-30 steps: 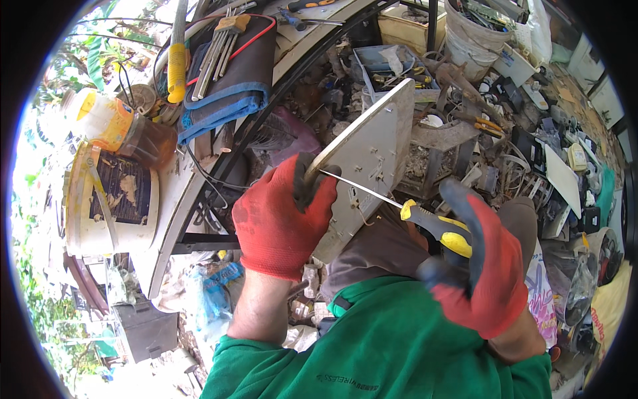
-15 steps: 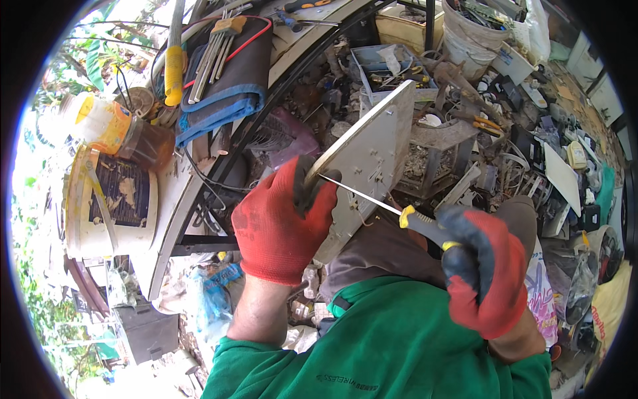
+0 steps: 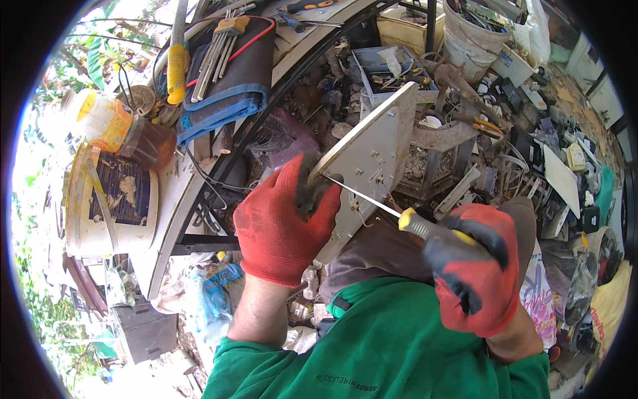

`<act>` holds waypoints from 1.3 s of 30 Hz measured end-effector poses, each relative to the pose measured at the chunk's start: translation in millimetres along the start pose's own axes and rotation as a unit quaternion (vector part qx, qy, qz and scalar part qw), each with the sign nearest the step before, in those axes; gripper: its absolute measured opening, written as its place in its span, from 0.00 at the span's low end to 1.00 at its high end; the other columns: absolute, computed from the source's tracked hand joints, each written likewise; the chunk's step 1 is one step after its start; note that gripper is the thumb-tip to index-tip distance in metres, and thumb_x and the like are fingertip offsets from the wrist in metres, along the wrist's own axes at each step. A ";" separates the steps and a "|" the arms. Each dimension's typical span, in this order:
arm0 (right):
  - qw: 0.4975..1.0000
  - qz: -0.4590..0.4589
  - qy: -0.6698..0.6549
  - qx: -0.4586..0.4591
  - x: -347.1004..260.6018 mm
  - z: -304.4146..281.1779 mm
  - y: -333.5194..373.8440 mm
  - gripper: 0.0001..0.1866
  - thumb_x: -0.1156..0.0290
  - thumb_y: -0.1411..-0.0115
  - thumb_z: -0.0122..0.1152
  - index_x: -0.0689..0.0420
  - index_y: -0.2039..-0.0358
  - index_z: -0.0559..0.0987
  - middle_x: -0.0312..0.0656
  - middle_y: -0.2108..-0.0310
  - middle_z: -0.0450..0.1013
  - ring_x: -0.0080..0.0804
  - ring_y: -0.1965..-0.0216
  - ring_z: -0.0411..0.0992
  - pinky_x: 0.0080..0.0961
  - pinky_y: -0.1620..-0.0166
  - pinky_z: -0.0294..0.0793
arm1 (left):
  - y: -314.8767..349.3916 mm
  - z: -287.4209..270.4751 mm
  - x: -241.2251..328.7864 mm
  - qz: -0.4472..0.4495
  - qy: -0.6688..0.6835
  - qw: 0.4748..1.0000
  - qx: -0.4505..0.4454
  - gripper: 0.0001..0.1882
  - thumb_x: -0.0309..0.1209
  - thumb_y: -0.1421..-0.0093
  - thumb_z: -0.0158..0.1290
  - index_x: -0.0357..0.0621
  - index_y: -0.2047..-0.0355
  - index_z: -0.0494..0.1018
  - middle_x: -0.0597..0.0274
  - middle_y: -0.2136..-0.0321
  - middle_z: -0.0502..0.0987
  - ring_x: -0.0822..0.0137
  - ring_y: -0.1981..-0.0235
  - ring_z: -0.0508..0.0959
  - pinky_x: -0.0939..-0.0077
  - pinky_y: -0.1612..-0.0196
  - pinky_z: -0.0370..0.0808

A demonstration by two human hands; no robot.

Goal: The person disassembles an electronic panel by removing screws with a screwdriver and prying the cover off.

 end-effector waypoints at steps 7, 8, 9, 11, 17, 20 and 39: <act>0.982 0.169 -0.078 0.014 -13.2 -2.2 -4.0 0.27 0.74 0.50 0.74 0.61 0.48 0.77 0.50 0.58 0.75 0.50 0.57 0.76 0.44 0.54 0.79 | -4.1 0.1 -7.2 0.070 0.051 0.996 0.029 0.26 0.33 0.46 0.64 0.45 0.46 0.76 0.50 0.59 0.83 0.48 0.62 0.85 0.62 0.60 0.81; 0.983 0.169 -0.068 -0.004 -11.9 -4.1 -2.2 0.28 0.73 0.50 0.75 0.61 0.48 0.77 0.50 0.57 0.76 0.50 0.56 0.77 0.43 0.54 0.79 | -3.8 -0.2 -8.9 0.074 0.052 0.995 0.032 0.25 0.32 0.46 0.63 0.46 0.46 0.76 0.51 0.59 0.83 0.48 0.62 0.85 0.62 0.61 0.81; 0.984 0.169 -0.058 -0.023 -10.9 -5.4 0.0 0.28 0.72 0.50 0.76 0.61 0.48 0.77 0.50 0.57 0.76 0.50 0.55 0.77 0.43 0.53 0.79 | -3.4 -1.3 -10.3 0.077 0.052 0.995 0.034 0.24 0.31 0.45 0.62 0.47 0.47 0.76 0.51 0.59 0.83 0.48 0.63 0.85 0.62 0.61 0.81; 0.996 0.081 -0.021 -0.028 -4.0 -2.4 1.7 0.29 0.70 0.49 0.77 0.61 0.47 0.77 0.51 0.56 0.76 0.51 0.54 0.77 0.43 0.54 0.79 | -5.3 -2.8 -8.1 0.091 0.031 0.995 0.016 0.23 0.30 0.45 0.61 0.49 0.46 0.76 0.52 0.59 0.82 0.48 0.64 0.85 0.61 0.63 0.81; 0.997 0.053 -0.033 0.035 -8.9 8.0 -7.3 0.29 0.72 0.52 0.77 0.60 0.49 0.77 0.50 0.58 0.74 0.53 0.59 0.76 0.44 0.58 0.78 | -10.9 -8.6 -3.4 0.084 0.009 0.996 -0.034 0.17 0.25 0.42 0.59 0.43 0.50 0.78 0.51 0.58 0.82 0.48 0.59 0.85 0.67 0.55 0.80; 0.991 0.114 0.005 -0.068 -13.2 -4.6 -6.9 0.30 0.69 0.53 0.78 0.60 0.49 0.77 0.49 0.56 0.74 0.53 0.58 0.76 0.45 0.56 0.78 | -10.4 -9.8 -6.0 0.079 0.002 0.997 -0.026 0.17 0.25 0.41 0.58 0.43 0.51 0.78 0.51 0.58 0.82 0.48 0.59 0.85 0.66 0.55 0.80; 0.997 -0.048 0.036 0.041 -6.7 15.4 -12.3 0.29 0.71 0.52 0.76 0.56 0.49 0.77 0.49 0.55 0.74 0.49 0.61 0.76 0.46 0.59 0.77 | -13.1 -2.8 -14.8 0.108 0.011 0.994 0.012 0.21 0.30 0.44 0.60 0.51 0.48 0.77 0.54 0.59 0.82 0.48 0.65 0.84 0.61 0.63 0.81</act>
Point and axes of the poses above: each hand's wrist, its own y-axis away from the middle knuckle, its own z-axis out of the palm, x = y × z, the point moved 1 cm from there along -y, towards the middle knuckle
